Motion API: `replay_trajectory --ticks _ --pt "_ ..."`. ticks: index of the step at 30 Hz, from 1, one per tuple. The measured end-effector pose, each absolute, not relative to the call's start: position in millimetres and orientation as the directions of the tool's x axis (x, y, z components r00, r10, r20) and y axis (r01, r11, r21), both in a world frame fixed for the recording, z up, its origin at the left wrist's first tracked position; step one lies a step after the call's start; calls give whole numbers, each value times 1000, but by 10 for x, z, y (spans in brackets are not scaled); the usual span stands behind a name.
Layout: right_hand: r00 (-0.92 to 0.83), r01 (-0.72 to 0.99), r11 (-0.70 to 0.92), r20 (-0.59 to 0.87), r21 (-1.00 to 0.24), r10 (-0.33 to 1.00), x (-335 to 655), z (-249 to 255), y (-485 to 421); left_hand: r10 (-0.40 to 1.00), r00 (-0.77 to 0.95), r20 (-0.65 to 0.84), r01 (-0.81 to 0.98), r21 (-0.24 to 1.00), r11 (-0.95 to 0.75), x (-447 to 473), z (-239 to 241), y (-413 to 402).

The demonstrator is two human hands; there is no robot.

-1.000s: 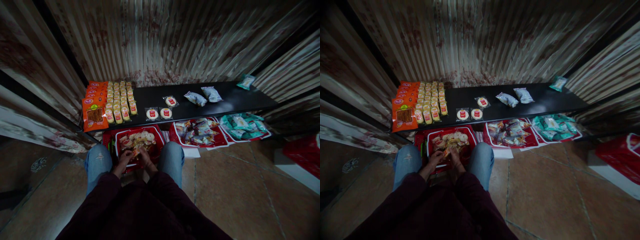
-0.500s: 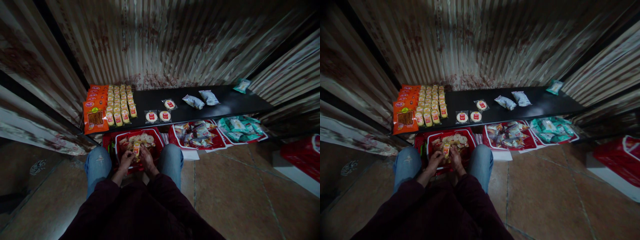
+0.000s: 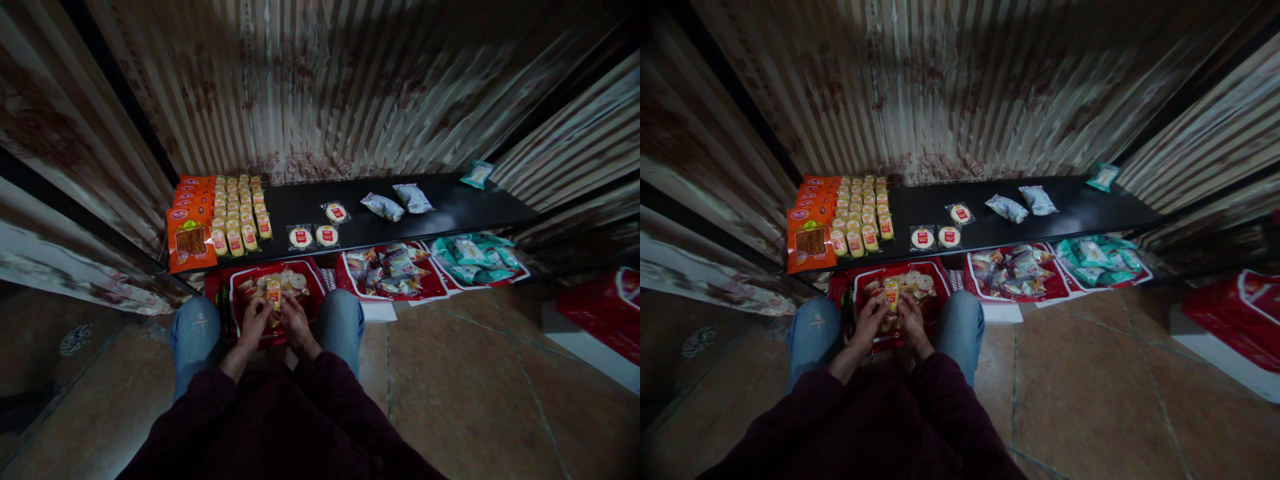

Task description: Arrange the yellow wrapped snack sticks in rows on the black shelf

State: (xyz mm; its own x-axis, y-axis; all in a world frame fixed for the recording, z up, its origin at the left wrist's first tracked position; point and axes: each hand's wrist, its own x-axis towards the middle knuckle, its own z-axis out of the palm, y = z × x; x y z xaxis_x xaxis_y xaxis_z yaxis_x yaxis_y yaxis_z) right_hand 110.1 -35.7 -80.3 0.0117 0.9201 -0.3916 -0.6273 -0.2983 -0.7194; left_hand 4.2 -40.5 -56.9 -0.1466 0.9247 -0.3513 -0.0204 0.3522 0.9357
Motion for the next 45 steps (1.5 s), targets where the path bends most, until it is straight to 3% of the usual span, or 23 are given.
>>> replay_trajectory --ticks 13,20,26,34,45 --pt "13 -569 -292 -363 -769 932 1124 -691 -341 947 -63 -314 -114 945 306 70 -471 -335" --pt "65 -624 -289 -417 -726 907 1082 -551 -369 961 -192 -201 99 970 223 115 -448 -314" --pt "120 -693 -238 -434 -680 893 1072 -418 -395 979 -172 -112 189 971 144 168 -350 -307" --pt "292 -355 -48 -160 -933 943 1085 -448 -377 960 -148 -238 13 970 243 214 -230 -349" --pt "272 55 93 105 -994 957 1070 -469 -392 898 -181 -400 -257 901 349 257 -157 -314"
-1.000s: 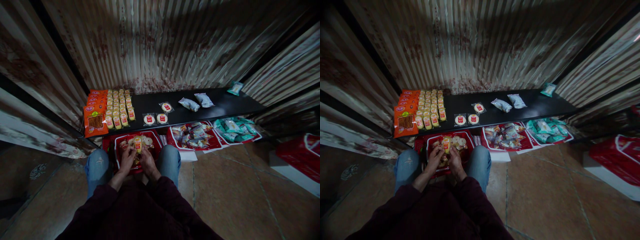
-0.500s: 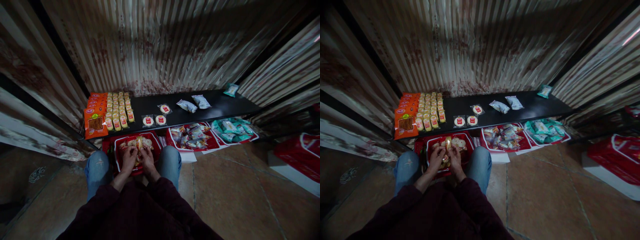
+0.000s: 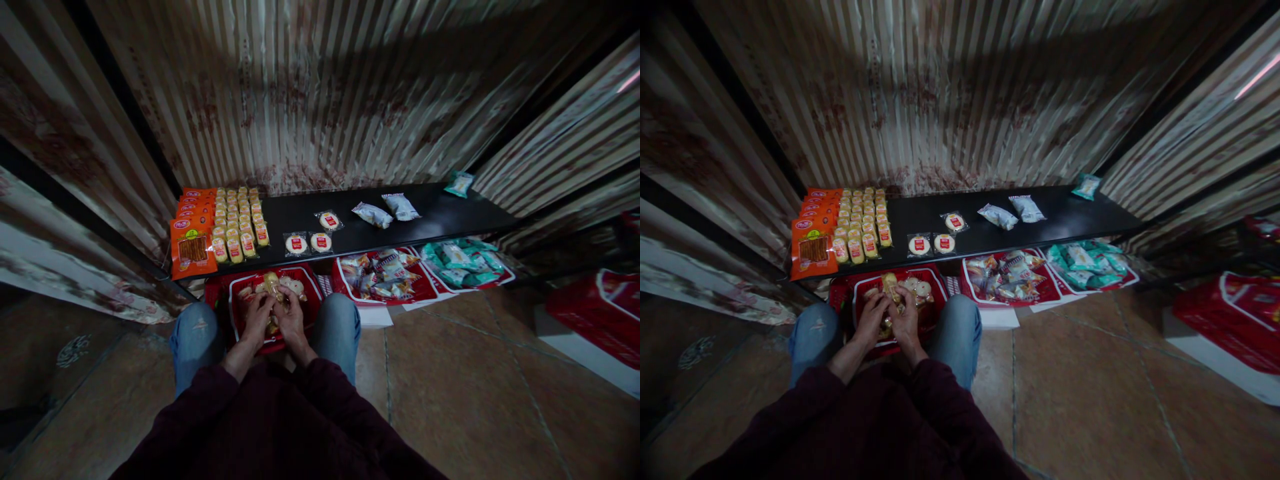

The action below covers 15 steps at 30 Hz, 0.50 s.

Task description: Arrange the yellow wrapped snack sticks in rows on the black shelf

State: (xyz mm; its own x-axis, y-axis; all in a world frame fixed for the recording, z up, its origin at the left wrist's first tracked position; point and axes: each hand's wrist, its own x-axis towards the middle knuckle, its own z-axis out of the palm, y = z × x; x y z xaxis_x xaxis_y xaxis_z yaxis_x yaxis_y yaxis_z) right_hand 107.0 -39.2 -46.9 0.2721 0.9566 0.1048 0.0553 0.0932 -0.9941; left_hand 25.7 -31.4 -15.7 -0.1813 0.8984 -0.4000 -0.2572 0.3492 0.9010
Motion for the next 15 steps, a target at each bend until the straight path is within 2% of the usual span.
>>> replay_trajectory --ticks 4,7,11,15 --pt "235 176 172 211 -969 949 1063 -416 -416 890 -180 -420 -297 885 358 248 -135 -312" --pt "198 202 211 251 -956 947 1061 -361 -439 884 -166 -437 -394 851 347 242 -146 -292" --pt "205 159 193 224 -968 953 1060 -302 -455 826 -178 -536 -512 767 387 234 -185 -251" --pt "225 143 167 196 -976 954 1060 -313 -447 799 -180 -574 -560 728 397 224 -237 -220"
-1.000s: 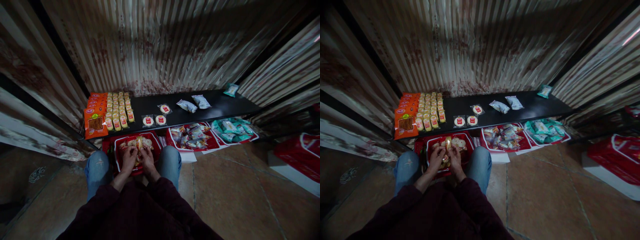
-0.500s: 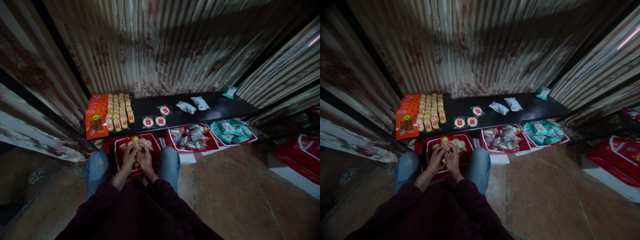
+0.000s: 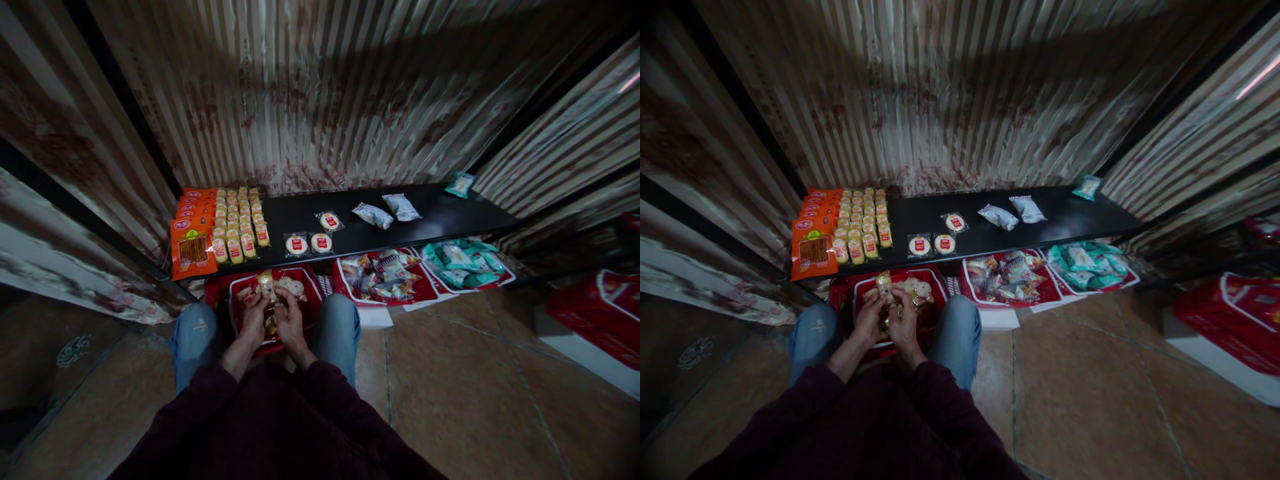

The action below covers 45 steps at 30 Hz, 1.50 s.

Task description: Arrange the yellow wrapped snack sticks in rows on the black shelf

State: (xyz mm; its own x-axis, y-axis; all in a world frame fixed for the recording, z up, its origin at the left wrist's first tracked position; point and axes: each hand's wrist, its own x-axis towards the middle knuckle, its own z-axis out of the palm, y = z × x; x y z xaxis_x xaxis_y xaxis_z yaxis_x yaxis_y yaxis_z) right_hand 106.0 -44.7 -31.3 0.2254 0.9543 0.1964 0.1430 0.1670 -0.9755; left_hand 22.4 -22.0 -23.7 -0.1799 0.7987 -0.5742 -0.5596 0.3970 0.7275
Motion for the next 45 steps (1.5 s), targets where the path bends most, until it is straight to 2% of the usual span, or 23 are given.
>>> replay_trajectory --ticks 8,14,19,26,34,39,45 --pt "246 149 155 189 -977 951 1065 -334 -428 764 -188 -617 -607 685 403 231 -234 -199" --pt "236 243 194 252 -950 939 1051 -290 -427 733 -192 -653 -627 656 420 241 -204 -204" --pt "235 313 206 286 -927 929 1061 -277 -437 731 -114 -672 -665 599 447 245 -200 -206" --pt "159 461 242 348 -854 924 1131 -316 -416 809 -89 -582 -584 688 431 241 -188 -226" --pt "170 478 199 312 -856 935 1126 -320 -435 823 -129 -552 -579 716 390 244 -197 -263" --pt "206 432 173 284 -885 936 1126 -312 -433 843 -159 -514 -524 767 370 245 -249 -276" --pt "247 303 55 134 -951 960 1120 -344 -389 875 -214 -434 -455 837 304 255 -234 -307"
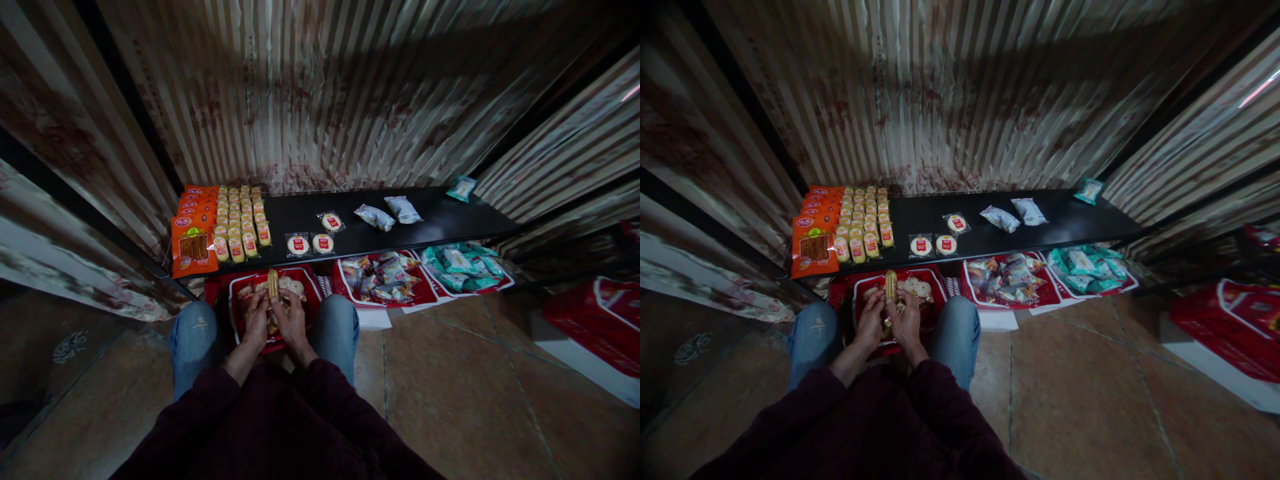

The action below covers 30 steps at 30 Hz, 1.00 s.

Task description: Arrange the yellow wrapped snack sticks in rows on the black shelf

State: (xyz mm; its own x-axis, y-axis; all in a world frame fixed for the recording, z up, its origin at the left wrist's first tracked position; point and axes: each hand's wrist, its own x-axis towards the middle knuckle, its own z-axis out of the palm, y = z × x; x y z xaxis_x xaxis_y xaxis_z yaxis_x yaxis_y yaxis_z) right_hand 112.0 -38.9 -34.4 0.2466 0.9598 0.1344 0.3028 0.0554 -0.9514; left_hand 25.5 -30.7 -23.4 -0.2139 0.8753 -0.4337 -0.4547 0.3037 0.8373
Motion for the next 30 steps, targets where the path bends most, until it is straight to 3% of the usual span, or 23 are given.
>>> replay_trajectory --ticks 8,20,30 --pt "261 105 5 33 -994 965 1089 -413 -334 931 -266 -248 -256 950 180 251 -251 -312" --pt "223 89 -2 18 -996 975 1133 -476 -253 932 -300 -203 -179 972 153 230 -263 -258" --pt "251 229 46 105 -972 962 1151 -313 -14 965 -258 -48 -3 999 49 173 -229 -70"
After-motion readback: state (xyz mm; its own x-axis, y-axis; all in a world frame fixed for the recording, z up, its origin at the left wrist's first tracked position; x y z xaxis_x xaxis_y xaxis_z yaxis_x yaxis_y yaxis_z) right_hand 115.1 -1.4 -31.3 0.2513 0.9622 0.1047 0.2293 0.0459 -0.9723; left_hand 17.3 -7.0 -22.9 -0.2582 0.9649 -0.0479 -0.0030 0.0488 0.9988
